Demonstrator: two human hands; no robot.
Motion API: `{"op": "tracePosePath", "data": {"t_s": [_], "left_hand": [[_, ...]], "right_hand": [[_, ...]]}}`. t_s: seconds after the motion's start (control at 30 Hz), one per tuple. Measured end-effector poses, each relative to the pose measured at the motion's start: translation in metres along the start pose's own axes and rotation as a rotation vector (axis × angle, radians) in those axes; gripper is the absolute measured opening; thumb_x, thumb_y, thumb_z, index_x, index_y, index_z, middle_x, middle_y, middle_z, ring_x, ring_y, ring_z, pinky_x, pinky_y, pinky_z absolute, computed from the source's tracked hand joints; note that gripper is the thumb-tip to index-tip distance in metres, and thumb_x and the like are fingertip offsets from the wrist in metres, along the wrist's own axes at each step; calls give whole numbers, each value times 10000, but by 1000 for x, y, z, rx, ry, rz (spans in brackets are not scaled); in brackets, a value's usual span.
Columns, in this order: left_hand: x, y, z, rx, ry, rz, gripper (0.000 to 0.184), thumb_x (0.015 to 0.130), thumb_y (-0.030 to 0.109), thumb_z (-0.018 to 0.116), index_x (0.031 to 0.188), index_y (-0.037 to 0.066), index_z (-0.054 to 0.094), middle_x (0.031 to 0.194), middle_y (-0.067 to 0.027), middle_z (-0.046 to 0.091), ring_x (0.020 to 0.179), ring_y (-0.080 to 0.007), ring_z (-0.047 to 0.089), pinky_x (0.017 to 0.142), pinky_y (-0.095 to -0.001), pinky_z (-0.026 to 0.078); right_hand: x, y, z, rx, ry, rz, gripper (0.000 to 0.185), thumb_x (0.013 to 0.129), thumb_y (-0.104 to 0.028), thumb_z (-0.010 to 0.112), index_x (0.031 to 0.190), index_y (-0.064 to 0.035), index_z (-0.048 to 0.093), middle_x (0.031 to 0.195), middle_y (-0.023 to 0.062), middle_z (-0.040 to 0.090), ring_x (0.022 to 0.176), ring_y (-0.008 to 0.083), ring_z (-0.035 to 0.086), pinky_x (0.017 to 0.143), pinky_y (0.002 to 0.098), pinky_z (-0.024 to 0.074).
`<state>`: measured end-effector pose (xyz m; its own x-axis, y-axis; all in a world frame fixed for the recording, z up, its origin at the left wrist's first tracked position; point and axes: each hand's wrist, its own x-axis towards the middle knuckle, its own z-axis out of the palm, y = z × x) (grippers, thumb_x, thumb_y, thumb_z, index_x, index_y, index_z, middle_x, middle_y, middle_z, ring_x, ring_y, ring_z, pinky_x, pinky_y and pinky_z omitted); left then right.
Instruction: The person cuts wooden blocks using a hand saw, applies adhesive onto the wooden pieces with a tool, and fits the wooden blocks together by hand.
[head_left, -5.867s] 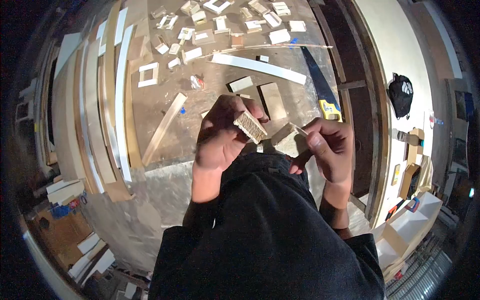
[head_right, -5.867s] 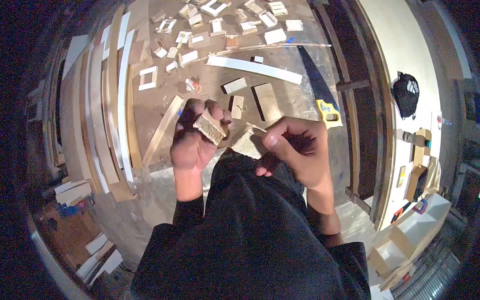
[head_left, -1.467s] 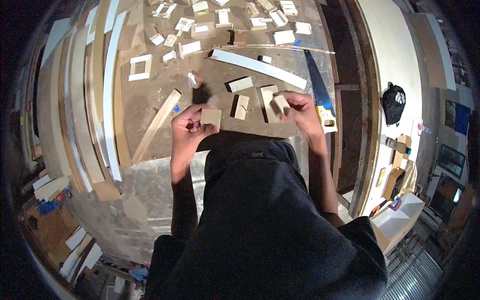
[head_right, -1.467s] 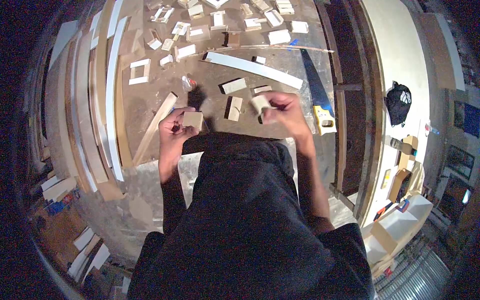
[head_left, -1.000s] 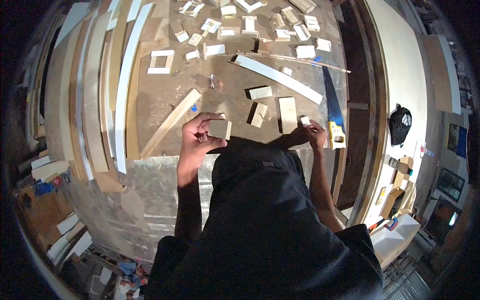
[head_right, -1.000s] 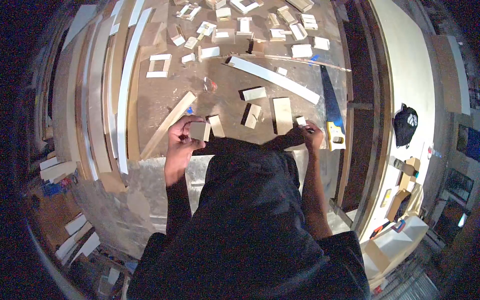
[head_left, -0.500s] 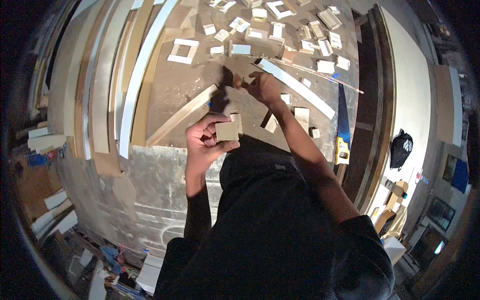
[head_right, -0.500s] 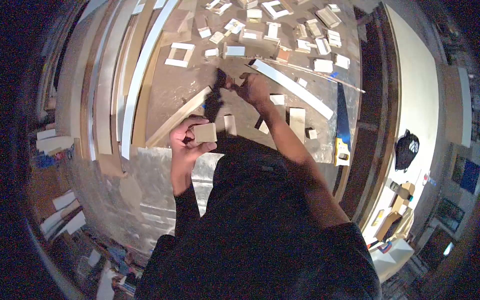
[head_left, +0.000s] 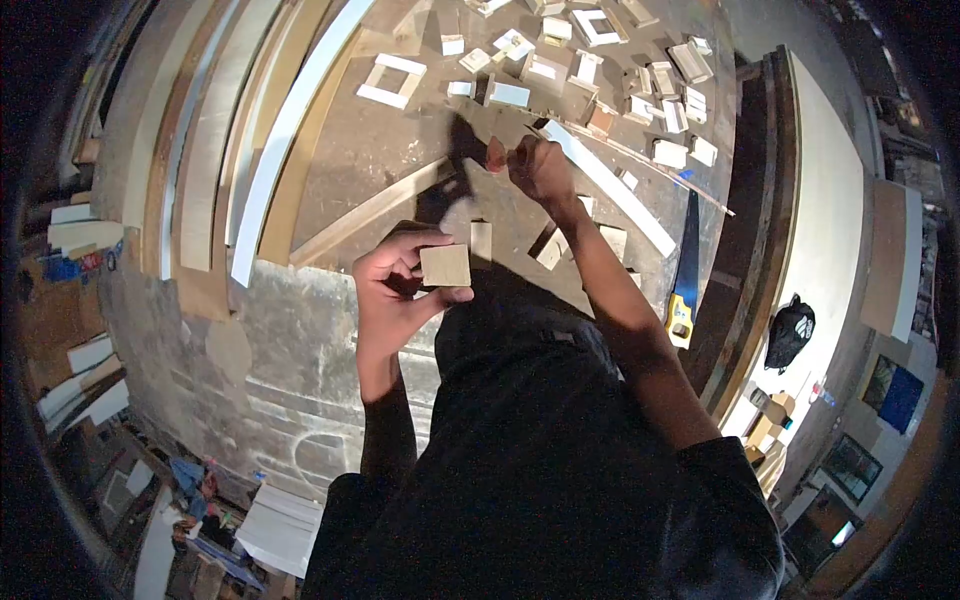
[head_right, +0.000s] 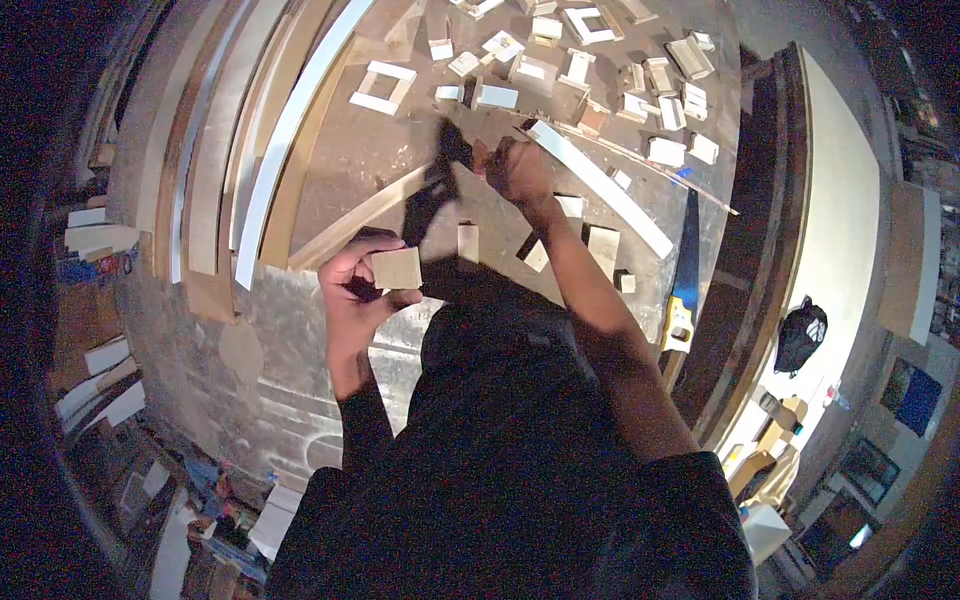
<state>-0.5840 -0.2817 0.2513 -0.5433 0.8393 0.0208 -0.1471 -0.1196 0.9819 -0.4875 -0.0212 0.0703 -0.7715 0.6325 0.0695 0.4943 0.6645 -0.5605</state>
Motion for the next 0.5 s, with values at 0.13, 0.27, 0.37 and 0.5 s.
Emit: {"op": "tracePosePath", "data": {"t_s": [0.13,0.27,0.37,0.5], "left_hand": [[2,-2,-2,35,-7,6,506,634,-48,885,1093,-11,676,956,-47,688,906,-116,667,786,-273,557],[4,0,-4,62,-37,-18,504,645,-38,884,1104,-15,678,983,-62,694,917,-119,664,786,-268,556],[2,-3,-6,86,-73,-43,561,663,-48,869,1182,-16,660,1021,-73,694,932,-123,660,792,-266,555],[3,-1,-2,41,-85,-43,709,709,-103,813,1365,-7,562,1219,-92,641,1027,-131,630,841,-266,549]], "right_hand": [[-1,0,-6,-48,12,42,191,822,-147,693,791,23,614,722,245,646,700,433,662,631,466,535],[-4,-1,-19,69,33,-4,208,815,-149,702,784,29,601,719,238,640,686,436,655,621,459,527],[-11,-7,-30,99,35,-30,219,820,-180,710,807,19,621,707,235,645,673,435,659,617,462,537],[-19,18,-21,339,60,16,195,863,-177,683,851,13,640,684,206,660,649,383,683,622,432,552]]}}
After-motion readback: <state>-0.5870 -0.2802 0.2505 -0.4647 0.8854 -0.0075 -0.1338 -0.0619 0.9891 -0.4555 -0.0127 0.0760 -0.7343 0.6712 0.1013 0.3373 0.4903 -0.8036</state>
